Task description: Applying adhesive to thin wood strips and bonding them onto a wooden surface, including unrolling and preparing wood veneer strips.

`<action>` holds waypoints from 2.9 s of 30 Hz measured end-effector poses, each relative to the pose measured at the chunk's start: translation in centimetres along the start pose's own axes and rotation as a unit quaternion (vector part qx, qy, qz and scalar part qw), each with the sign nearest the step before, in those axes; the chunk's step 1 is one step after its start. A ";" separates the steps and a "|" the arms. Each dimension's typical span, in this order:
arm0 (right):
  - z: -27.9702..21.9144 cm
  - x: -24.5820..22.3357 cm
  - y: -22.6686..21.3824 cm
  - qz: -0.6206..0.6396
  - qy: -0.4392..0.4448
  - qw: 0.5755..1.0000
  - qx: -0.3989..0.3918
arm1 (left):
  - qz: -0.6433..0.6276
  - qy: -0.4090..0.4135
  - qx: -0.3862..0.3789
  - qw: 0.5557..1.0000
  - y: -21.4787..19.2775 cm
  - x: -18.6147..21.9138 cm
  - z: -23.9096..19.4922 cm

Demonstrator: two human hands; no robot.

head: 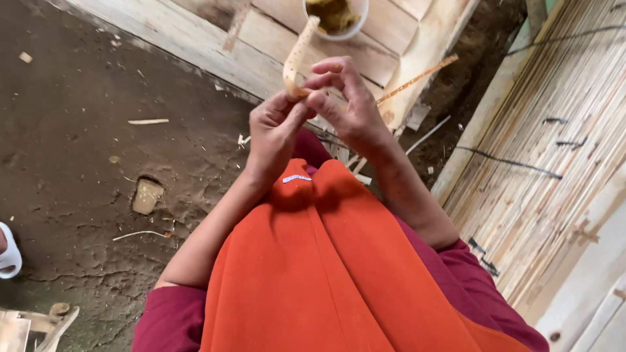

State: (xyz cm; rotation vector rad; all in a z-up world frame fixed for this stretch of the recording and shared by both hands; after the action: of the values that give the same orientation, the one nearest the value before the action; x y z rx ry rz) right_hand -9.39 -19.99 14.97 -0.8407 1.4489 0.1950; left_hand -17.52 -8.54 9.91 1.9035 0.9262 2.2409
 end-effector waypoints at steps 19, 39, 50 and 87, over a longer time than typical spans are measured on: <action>-4.3 7.1 -6.2 -0.018 0.019 0.998 -0.059 | 0.517 0.175 0.011 0.838 2.7 0.6 -2.9; 2.6 15.0 -24.1 0.107 0.069 0.968 -0.216 | 0.372 -0.091 0.138 0.913 20.9 -12.3 2.6; 5.4 10.6 -23.4 -0.060 -0.091 0.928 -0.357 | 0.411 -0.074 -0.021 0.908 19.5 -10.0 5.4; 24.6 18.8 -31.7 -0.259 -0.054 0.799 -0.541 | 0.459 -0.169 0.083 0.868 22.2 -21.7 20.4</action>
State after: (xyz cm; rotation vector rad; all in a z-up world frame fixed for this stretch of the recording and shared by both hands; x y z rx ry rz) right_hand 31.83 -34.34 7.42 -2.0827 0.8498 0.6717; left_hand 13.53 -27.52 2.46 3.1654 0.1312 2.0418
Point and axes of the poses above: each hand's wrist, its own z-axis towards the middle knuckle, its own y-axis out of the palm, x = y × z, the point moved 4 cm from there along z, towards the middle knuckle, and after that the axes turned 8 degrees about y, right-handed, at the moved point
